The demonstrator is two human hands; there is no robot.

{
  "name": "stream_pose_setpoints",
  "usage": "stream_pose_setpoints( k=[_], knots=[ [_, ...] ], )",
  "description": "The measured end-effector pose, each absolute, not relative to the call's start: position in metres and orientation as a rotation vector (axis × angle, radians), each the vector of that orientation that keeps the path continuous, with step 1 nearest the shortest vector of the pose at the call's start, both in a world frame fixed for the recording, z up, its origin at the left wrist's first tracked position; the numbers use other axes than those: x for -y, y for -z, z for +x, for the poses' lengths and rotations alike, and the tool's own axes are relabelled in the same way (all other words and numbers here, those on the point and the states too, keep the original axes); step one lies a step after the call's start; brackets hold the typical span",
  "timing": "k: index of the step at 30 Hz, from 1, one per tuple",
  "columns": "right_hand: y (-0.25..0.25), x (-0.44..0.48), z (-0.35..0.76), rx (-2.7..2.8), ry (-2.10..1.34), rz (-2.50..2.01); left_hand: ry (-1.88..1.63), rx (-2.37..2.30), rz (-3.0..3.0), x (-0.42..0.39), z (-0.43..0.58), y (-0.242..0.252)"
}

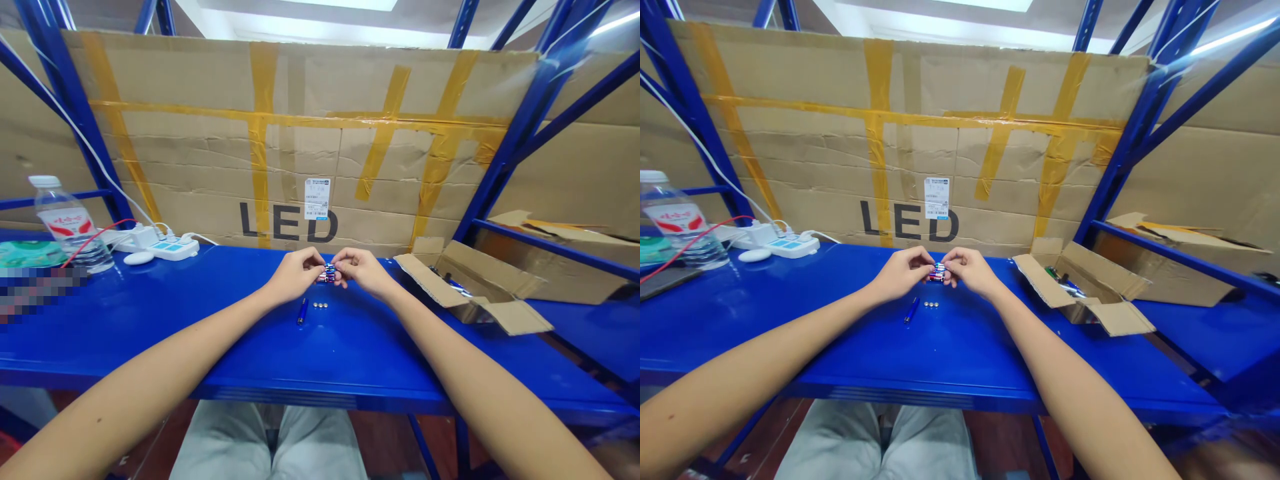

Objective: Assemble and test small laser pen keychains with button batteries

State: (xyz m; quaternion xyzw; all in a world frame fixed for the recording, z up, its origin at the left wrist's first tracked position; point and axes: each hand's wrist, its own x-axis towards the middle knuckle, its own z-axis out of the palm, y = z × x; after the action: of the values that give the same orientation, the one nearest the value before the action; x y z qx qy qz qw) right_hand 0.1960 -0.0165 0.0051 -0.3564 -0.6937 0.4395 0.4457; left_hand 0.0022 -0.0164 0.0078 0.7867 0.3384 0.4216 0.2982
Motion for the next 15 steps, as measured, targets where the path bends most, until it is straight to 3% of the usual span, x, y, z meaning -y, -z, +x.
stream_pose_setpoints(
  k=[10, 15],
  knots=[
    [-0.005, 0.028, 0.184, 1.876, -0.974, -1.082, -1.109, -0.900, 2.195, 0.020, 0.006, -0.004],
    [-0.006, 0.029, 0.185, 1.928, -0.968, -1.067, -1.302, -0.955, 2.186, 0.015, 0.002, -0.005]
  ],
)
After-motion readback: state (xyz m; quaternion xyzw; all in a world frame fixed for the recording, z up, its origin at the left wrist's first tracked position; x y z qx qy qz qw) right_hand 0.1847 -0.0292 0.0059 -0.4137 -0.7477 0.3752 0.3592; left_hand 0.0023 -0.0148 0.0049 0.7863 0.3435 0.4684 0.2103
